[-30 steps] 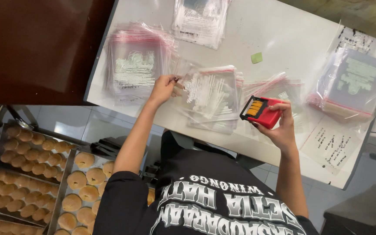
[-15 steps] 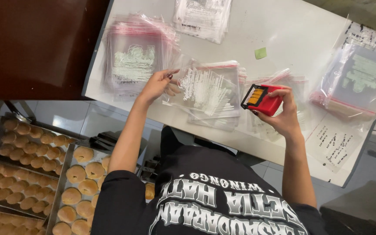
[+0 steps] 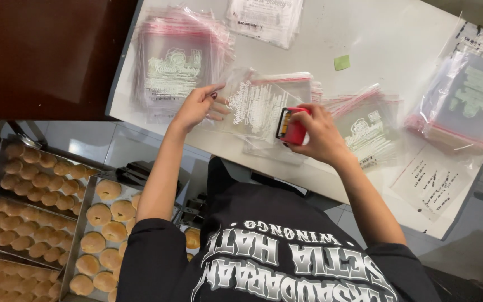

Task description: Stamping logo onto plastic bags for bakery goods.

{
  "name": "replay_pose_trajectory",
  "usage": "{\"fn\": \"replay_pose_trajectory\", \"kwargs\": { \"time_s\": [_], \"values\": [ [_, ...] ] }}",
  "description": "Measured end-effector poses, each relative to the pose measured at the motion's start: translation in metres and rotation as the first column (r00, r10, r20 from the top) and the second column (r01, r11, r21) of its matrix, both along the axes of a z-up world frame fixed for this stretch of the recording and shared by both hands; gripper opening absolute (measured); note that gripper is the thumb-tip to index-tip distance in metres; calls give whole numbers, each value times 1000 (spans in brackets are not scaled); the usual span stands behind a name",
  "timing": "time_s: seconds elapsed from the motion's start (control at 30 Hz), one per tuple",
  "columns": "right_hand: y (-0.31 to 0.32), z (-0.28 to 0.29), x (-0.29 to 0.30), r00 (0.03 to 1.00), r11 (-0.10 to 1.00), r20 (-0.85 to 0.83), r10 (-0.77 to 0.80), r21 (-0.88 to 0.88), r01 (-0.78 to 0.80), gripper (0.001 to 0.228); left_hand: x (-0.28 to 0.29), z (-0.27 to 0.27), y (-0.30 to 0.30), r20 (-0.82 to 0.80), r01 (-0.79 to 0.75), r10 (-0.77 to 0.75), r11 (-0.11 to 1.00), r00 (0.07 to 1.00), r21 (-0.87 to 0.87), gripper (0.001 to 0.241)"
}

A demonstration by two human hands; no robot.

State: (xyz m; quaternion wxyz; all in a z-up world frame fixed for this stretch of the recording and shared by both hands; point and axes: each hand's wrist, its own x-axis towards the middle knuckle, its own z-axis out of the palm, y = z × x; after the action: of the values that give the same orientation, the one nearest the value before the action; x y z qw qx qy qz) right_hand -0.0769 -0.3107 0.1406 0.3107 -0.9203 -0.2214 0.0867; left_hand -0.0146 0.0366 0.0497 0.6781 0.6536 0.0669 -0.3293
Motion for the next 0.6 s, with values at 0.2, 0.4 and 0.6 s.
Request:
{"fn": "replay_pose_trajectory", "kwargs": {
  "time_s": [0.2, 0.4, 0.6],
  "values": [
    [13, -4, 10, 999, 994, -32, 37, -104, -40, 60, -2, -12, 3, 0, -13, 13, 1000, 1000, -20, 47],
    [12, -3, 14, 998, 990, -19, 65, -124, -67, 61, -5, -22, -1, 21, -30, 30, 999, 999, -20, 44],
    [16, -2, 13, 996, 988, -12, 90, -128, -91, 58, -7, -32, 0, 77, -29, 30, 1000, 997, -10, 42]
  ]
}}
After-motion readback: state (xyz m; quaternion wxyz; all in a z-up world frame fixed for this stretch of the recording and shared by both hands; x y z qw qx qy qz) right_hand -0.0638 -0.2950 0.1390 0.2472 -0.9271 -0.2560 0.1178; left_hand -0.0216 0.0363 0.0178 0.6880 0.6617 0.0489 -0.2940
